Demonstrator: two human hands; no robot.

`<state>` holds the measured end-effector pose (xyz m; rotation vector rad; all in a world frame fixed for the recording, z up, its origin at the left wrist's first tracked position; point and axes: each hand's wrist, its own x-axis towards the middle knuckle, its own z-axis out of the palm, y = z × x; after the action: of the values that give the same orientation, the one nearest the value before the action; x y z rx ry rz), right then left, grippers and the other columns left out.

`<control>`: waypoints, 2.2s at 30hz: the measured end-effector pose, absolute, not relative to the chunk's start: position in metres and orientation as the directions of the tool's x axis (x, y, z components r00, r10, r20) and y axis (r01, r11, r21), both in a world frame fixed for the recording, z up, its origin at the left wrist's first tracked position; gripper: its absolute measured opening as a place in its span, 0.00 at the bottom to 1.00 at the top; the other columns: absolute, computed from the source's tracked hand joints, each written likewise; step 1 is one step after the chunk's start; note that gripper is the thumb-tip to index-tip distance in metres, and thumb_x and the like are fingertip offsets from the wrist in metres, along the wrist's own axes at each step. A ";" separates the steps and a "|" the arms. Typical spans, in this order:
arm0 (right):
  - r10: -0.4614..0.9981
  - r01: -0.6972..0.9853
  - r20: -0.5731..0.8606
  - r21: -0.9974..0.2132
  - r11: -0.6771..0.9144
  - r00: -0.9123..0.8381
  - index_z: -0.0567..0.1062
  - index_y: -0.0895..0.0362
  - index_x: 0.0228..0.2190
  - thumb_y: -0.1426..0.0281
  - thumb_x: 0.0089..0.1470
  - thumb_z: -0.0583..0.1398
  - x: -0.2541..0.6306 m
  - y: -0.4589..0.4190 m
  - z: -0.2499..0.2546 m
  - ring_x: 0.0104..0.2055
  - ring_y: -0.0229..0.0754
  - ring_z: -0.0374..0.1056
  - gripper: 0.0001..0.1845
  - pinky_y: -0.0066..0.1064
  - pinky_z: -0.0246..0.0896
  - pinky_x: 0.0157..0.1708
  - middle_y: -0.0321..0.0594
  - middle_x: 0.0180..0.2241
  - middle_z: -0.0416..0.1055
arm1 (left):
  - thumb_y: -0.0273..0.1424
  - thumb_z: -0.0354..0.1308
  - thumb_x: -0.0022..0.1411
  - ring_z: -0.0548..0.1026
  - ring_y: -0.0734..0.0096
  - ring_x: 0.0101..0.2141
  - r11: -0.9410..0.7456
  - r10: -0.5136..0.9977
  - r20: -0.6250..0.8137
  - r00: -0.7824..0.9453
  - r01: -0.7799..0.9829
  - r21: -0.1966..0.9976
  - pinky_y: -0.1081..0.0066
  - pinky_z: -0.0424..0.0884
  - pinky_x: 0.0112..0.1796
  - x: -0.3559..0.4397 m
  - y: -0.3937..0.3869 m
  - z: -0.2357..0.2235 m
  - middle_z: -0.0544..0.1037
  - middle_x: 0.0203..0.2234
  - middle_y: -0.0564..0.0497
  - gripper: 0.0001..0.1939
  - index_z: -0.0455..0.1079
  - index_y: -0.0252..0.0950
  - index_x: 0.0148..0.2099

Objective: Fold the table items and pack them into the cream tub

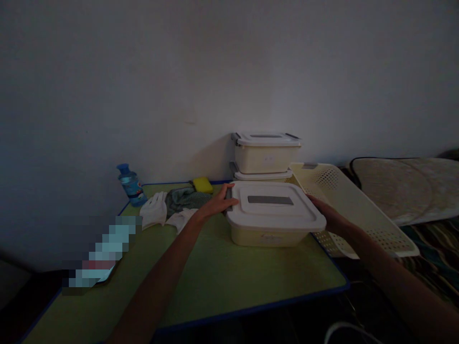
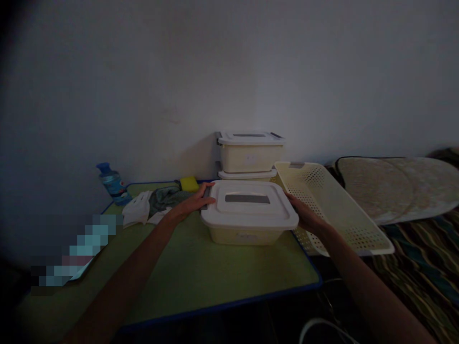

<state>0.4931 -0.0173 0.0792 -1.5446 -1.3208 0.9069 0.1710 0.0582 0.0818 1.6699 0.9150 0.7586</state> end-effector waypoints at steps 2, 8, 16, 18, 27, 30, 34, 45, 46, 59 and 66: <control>0.969 0.483 0.124 -0.876 0.006 0.214 0.70 0.54 0.46 0.57 0.46 0.55 0.497 -0.019 0.082 0.43 0.51 0.70 0.26 0.42 0.67 0.41 0.45 0.45 0.72 | 0.34 0.56 0.48 0.67 0.66 0.42 -0.190 0.859 0.054 0.510 0.219 0.957 0.71 0.64 0.40 0.171 0.058 0.082 0.65 0.47 0.45 0.28 0.54 0.37 0.52; 0.903 0.830 0.405 -0.546 0.114 0.142 0.68 0.55 0.49 0.52 0.49 0.52 0.483 -0.017 0.101 0.52 0.56 0.62 0.29 0.48 0.59 0.50 0.48 0.53 0.64 | 0.33 0.56 0.49 0.68 0.65 0.41 -0.219 0.875 0.072 0.479 0.258 0.941 0.70 0.64 0.41 0.174 0.058 0.080 0.66 0.45 0.45 0.29 0.54 0.36 0.53; 0.960 0.927 0.271 -0.341 0.159 -0.065 0.69 0.57 0.48 0.52 0.50 0.50 0.466 -0.016 0.099 0.60 0.56 0.50 0.30 0.50 0.44 0.58 0.49 0.56 0.59 | 0.30 0.52 0.50 0.67 0.63 0.46 -0.180 0.892 0.090 0.444 0.166 0.970 0.69 0.63 0.46 0.186 0.058 0.070 0.64 0.51 0.42 0.33 0.49 0.33 0.59; 0.962 0.931 0.266 -0.330 0.156 -0.067 0.68 0.57 0.49 0.52 0.51 0.49 0.469 -0.016 0.098 0.60 0.55 0.50 0.30 0.50 0.44 0.58 0.49 0.57 0.58 | 0.31 0.53 0.50 0.65 0.62 0.49 -0.170 0.879 0.091 0.468 0.130 0.977 0.69 0.62 0.47 0.185 0.059 0.069 0.62 0.54 0.42 0.35 0.48 0.34 0.60; 0.953 0.935 0.288 -0.306 0.179 -0.088 0.68 0.54 0.49 0.52 0.51 0.49 0.472 -0.016 0.096 0.60 0.54 0.51 0.29 0.49 0.45 0.58 0.44 0.56 0.59 | 0.33 0.55 0.48 0.62 0.63 0.53 -0.056 0.834 0.007 0.552 0.072 0.996 0.68 0.61 0.49 0.175 0.059 0.074 0.62 0.55 0.44 0.43 0.42 0.37 0.64; 0.956 0.938 0.282 -0.302 0.169 -0.081 0.68 0.55 0.50 0.50 0.51 0.49 0.472 -0.016 0.097 0.60 0.55 0.51 0.31 0.49 0.44 0.58 0.46 0.57 0.59 | 0.33 0.54 0.48 0.65 0.65 0.50 -0.006 0.822 -0.027 0.568 0.056 0.998 0.69 0.63 0.47 0.173 0.057 0.077 0.60 0.57 0.44 0.43 0.41 0.38 0.64; 0.952 0.931 0.294 -0.318 0.179 -0.082 0.69 0.54 0.49 0.50 0.51 0.49 0.472 -0.017 0.097 0.60 0.55 0.51 0.30 0.49 0.44 0.58 0.45 0.56 0.60 | 0.31 0.55 0.47 0.68 0.67 0.44 0.049 0.821 -0.053 0.569 0.021 0.999 0.68 0.66 0.43 0.173 0.056 0.078 0.57 0.58 0.45 0.43 0.42 0.42 0.64; 0.952 0.950 0.290 -0.259 0.176 -0.097 0.67 0.57 0.51 0.51 0.53 0.47 0.471 -0.017 0.097 0.60 0.54 0.51 0.32 0.49 0.46 0.57 0.48 0.57 0.59 | 0.38 0.64 0.45 0.69 0.62 0.44 0.174 0.665 -0.057 0.745 -0.079 0.982 0.65 0.66 0.40 0.149 0.078 0.046 0.61 0.56 0.43 0.51 0.36 0.49 0.64; 0.949 0.951 0.297 -0.248 0.183 -0.106 0.67 0.57 0.51 0.51 0.53 0.47 0.471 -0.017 0.097 0.60 0.54 0.51 0.32 0.50 0.46 0.57 0.48 0.56 0.59 | 0.40 0.64 0.45 0.68 0.61 0.45 0.167 0.654 -0.072 0.753 -0.051 0.985 0.64 0.66 0.41 0.147 0.079 0.044 0.60 0.56 0.43 0.52 0.35 0.49 0.64; 0.919 0.863 0.367 -0.502 0.063 0.146 0.71 0.59 0.47 0.51 0.51 0.48 0.461 -0.030 0.102 0.53 0.54 0.63 0.31 0.48 0.55 0.53 0.48 0.51 0.66 | 0.46 0.60 0.48 0.58 0.54 0.56 -0.494 0.744 0.091 0.662 0.454 0.742 0.60 0.57 0.53 0.131 0.070 0.094 0.58 0.58 0.39 0.44 0.49 0.33 0.61; 0.926 0.868 0.341 -0.496 0.030 0.163 0.69 0.57 0.49 0.47 0.47 0.52 0.483 -0.066 0.101 0.53 0.55 0.62 0.35 0.47 0.57 0.52 0.48 0.51 0.66 | 0.55 0.48 0.53 0.58 0.53 0.57 -0.727 0.625 0.027 0.780 0.569 0.384 0.60 0.54 0.54 0.136 0.032 0.116 0.60 0.58 0.41 0.39 0.55 0.34 0.59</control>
<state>0.4830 -0.0657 0.1008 -1.8320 -1.7007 0.1215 0.1363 0.0324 0.1156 2.6162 0.9103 0.2189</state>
